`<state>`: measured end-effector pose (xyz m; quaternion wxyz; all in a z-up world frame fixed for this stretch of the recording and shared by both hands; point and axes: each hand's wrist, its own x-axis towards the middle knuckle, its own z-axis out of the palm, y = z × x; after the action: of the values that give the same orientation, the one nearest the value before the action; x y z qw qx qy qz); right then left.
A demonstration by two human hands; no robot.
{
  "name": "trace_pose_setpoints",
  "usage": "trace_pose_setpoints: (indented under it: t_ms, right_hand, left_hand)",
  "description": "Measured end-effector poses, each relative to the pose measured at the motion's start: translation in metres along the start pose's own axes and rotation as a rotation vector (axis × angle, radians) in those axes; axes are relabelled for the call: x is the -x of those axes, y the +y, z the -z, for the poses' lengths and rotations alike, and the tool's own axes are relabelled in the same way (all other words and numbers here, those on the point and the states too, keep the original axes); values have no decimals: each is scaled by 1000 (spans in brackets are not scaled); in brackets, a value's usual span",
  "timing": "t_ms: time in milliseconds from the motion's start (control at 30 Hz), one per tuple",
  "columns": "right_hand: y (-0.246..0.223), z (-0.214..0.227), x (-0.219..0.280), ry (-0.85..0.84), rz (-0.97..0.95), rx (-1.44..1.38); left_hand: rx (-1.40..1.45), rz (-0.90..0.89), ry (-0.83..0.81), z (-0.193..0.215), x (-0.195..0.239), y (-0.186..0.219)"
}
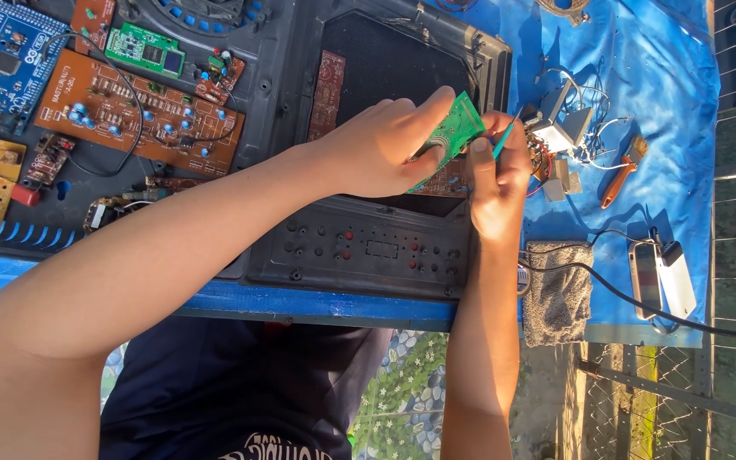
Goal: The person uses a screwdriver to remove screws from a green circuit board held in their left hand. They then place the board down and pick up a larger brown circuit board from a black plastic casing, continuing to work on the electronics.
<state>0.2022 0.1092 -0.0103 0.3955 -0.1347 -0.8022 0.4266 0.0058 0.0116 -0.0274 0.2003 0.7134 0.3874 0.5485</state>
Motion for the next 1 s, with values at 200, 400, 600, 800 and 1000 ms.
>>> trace_pose_setpoints:
  t_ms: [200,400,600,800,1000]
  right_hand:
    - [-38,-7,-3,-69,-215,-56]
    - [-33,-2,-3,59,-143,-9]
    - [-38,-9,-4,33,-111,69]
    - [-18,2,9,40,-129,-180]
    - [-30,-4,4,12,-33,-122]
  left_hand:
    - [-190,149,-135,11,-7,24]
    - [-117,232,-71,11,-8,22]
    - [-176,86,-59,8,-5,21]
    - [-196,2,-47,10,-8,35]
    - [-189,5,-44,10,-9,37]
